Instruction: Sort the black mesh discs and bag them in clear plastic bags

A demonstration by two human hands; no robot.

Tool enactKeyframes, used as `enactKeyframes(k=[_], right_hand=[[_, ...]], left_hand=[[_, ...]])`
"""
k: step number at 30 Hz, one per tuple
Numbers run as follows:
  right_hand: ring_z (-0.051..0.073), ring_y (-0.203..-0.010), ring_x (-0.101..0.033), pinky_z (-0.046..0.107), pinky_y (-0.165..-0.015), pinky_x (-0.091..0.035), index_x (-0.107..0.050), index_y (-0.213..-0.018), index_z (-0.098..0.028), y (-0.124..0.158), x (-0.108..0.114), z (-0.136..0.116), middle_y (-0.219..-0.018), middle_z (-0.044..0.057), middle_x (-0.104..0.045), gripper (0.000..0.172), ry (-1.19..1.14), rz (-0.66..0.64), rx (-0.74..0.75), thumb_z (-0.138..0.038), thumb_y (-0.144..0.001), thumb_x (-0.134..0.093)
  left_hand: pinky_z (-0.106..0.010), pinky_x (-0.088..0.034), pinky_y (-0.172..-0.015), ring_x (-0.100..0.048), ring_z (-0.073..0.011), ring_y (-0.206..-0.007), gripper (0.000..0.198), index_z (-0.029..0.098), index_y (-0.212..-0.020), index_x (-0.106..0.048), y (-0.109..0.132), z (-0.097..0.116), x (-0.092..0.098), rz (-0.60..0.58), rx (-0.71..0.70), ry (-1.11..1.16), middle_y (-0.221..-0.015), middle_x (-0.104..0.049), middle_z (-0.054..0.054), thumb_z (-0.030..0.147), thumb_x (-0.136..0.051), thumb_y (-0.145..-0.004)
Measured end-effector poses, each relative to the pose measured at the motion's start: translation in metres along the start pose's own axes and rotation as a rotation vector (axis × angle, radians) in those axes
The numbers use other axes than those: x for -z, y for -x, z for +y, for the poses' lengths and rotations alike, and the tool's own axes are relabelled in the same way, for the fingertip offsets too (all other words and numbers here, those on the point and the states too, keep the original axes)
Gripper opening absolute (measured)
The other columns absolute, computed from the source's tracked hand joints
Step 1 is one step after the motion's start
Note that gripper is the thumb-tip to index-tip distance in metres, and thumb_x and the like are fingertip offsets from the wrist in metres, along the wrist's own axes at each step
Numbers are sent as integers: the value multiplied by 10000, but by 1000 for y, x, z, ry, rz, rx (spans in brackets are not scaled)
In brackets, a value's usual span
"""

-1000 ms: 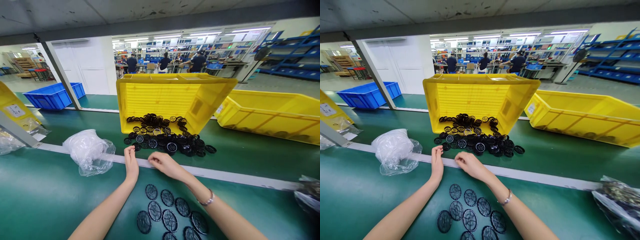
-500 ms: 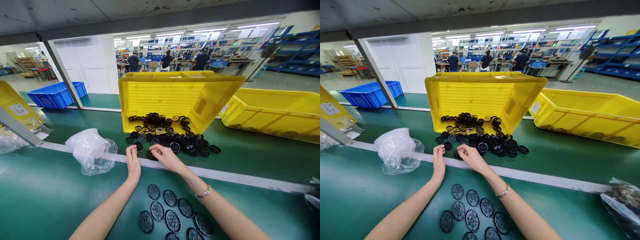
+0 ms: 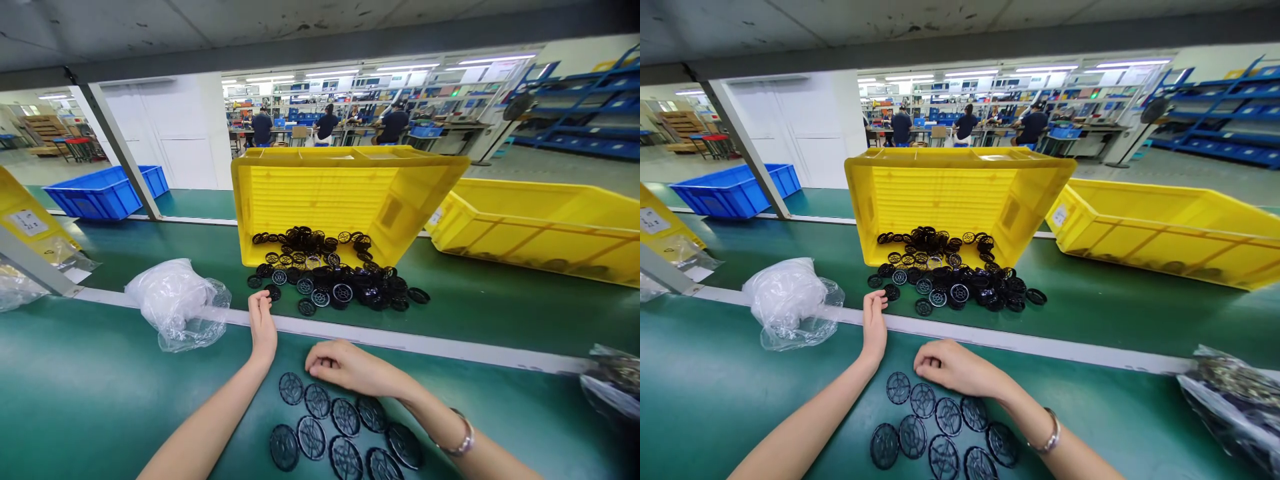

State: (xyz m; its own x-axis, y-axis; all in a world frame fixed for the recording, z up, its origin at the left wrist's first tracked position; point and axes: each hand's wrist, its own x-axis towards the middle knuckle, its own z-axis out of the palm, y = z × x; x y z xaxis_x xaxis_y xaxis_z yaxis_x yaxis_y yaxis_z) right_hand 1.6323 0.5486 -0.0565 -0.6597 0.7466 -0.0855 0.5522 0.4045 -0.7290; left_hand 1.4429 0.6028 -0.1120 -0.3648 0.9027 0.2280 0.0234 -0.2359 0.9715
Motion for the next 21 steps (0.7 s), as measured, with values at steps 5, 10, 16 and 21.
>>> enactKeyframes(k=[5, 10, 16, 21], right_hand=[[253, -984, -642, 390, -839, -538, -614, -1133, -197, -37, 14, 31, -1098, 101, -654, 212, 446, 431, -70, -237, -929, -571], [279, -1016, -642, 421, -878, -538, -625, -1070, -181, -56, 12, 44, -1058, 124, -664, 163, 605, 419, -63, -181, -926, -548], [162, -668, -614, 280, -644, -519, -613, -1146, -188, -32, 6, 25, -776, 4, -625, 254, -48, 304, -118, -336, -983, -486], [145, -757, -599, 279, -745, -503, -728, -1042, -216, -18, -3, 15, -967, 47, -635, 201, -50, 164, -54, -278, -899, -600]], left_hand=[[-345, -462, -929, -579, -189, -987, 288, 226, -1044, -565, 0, 0, 0, 2, 7, 19, -1081, -593, -69, 423, -358, -1003], [-346, -473, -918, -581, -187, -974, 286, 217, -1047, -573, 0, 0, 0, 4, 12, 15, -1079, -600, -74, 406, -361, -1006], [-346, -470, -924, -580, -183, -967, 277, 216, -1045, -567, -1, 0, 0, -4, 7, 19, -1068, -595, -70, 393, -357, -1007], [-343, -471, -907, -580, -184, -955, 291, 215, -1031, -571, -1, -1, 0, 1, 3, 13, -1051, -596, -67, 405, -352, -1008]])
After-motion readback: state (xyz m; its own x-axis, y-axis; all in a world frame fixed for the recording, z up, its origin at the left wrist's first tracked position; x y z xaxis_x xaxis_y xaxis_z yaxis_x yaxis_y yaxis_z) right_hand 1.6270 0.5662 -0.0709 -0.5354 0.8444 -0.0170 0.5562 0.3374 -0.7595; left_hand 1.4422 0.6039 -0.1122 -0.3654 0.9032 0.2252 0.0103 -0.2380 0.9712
